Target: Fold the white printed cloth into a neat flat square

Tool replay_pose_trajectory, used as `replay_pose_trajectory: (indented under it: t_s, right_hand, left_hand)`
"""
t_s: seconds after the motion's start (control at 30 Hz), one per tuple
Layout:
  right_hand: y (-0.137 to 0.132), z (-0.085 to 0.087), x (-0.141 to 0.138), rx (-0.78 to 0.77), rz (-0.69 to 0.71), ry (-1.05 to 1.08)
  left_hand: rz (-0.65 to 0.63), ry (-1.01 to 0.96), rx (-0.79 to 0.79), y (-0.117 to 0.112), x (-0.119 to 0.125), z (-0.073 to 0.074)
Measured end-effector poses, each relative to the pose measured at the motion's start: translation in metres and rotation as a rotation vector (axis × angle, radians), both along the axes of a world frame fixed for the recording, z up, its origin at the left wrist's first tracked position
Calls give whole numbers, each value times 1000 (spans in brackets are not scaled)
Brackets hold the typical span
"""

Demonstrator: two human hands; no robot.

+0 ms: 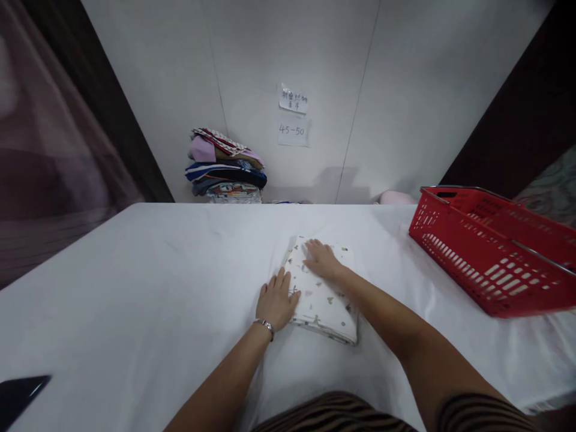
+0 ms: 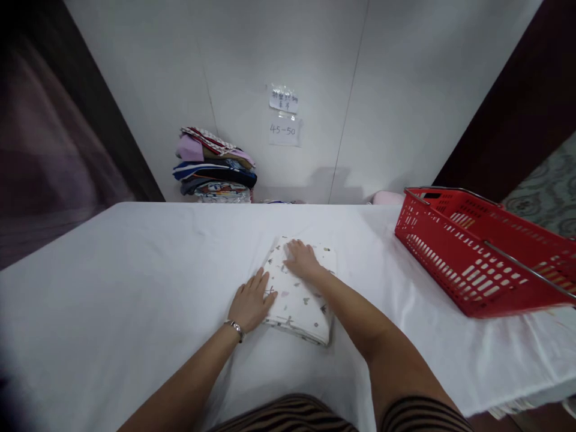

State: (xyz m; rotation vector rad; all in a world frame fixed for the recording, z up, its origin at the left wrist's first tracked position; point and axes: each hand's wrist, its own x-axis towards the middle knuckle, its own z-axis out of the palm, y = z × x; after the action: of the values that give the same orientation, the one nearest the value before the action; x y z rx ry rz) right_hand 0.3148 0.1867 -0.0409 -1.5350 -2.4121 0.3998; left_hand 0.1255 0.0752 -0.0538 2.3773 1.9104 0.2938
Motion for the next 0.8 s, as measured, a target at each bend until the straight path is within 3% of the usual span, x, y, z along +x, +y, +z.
replay_pose_trajectory:
  t_s: [0.07, 0.17, 0.27, 0.37, 0.5, 0.6, 0.8]
  right_hand:
    - [-10, -12, 31, 52, -173, 67]
    - [-32, -35, 72, 118, -350, 343]
    - [-61, -49, 89, -7, -494, 721]
    - [-93, -41, 82, -212, -597, 1041]
    - [-123, -17, 59, -402, -512, 1334]
    - [-130, -8, 49, -516, -426, 1518]
    - [-124, -10, 51, -685, -528, 1599]
  left_hand:
    - [2, -12, -12, -1, 0, 1]
    - [16, -42, -44, -1, 1, 4]
    - [27, -94, -88, 4, 0, 10]
    - [65, -204, -143, 17, -5, 19]
    - [151, -343, -292, 41, -17, 28]
    - [207, -374, -358, 59, -24, 29]
    - [232, -449, -425, 74, -24, 30]
